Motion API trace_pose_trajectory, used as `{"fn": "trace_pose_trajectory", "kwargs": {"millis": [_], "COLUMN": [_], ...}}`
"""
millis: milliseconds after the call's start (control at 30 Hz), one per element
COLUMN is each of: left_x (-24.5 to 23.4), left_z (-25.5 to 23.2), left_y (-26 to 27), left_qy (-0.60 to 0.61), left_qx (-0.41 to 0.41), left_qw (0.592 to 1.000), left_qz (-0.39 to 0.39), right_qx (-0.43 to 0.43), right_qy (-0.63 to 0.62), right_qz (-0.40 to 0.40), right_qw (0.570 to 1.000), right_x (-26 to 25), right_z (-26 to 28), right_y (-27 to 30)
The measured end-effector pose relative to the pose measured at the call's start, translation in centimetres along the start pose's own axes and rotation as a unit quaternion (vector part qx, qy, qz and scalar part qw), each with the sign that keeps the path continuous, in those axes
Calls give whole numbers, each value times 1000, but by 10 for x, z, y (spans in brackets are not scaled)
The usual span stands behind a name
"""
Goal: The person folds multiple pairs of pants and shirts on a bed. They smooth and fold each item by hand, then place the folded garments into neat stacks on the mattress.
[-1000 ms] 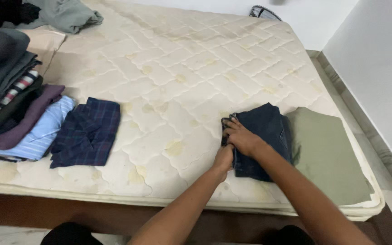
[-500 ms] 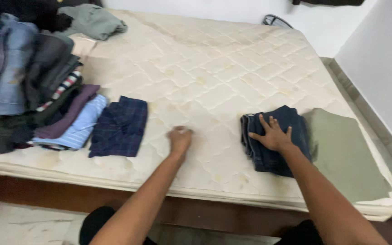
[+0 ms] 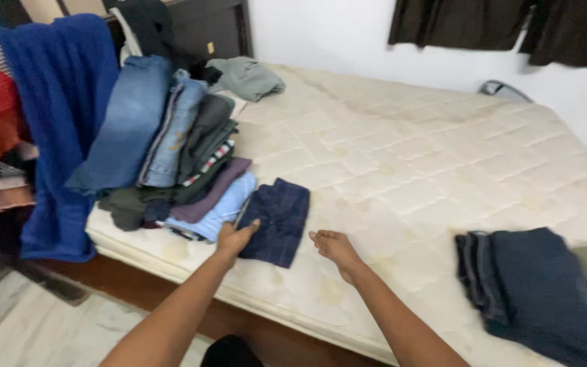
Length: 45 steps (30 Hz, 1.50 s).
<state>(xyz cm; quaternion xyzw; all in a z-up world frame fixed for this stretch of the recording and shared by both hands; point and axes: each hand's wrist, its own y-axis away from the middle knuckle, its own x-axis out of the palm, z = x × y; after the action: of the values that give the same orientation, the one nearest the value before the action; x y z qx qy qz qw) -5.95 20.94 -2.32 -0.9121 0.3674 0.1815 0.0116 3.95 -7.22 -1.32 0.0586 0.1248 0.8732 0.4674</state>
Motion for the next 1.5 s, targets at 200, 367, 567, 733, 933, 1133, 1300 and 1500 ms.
{"fn": "trace_pose_trajectory", "kwargs": {"millis": [200,367,567,733,933,1133,1300,1500], "left_x": [-2,12,78,173,272,306,320,314], "left_z": [25,23,13,-16,-68,-46,-27,-27], "left_y": [-10,-4,46,105,167,172,142,143], "left_qy": [102,139,146,201,202,53,69,84], "left_qx": [-50,-110,-42,38,82,-67,-37,-40], "left_qw": [992,974,974,953,938,954,938,936], "left_qz": [61,141,168,224,268,288,337,338], "right_qx": [122,38,-59,-51,-29,98,118,164], "right_qy": [-97,-41,76,218,231,397,474,558], "right_qz": [-10,-45,-196,-328,-434,-321,-258,-228], "right_qw": [988,997,976,918,870,854,833,781], "right_x": [64,65,7,-83,-179,-206,-223,-225], "right_z": [-18,-37,-44,-27,-11,-51,-79,-54], "right_y": [-32,-39,-2,64,137,130,90,92]}}
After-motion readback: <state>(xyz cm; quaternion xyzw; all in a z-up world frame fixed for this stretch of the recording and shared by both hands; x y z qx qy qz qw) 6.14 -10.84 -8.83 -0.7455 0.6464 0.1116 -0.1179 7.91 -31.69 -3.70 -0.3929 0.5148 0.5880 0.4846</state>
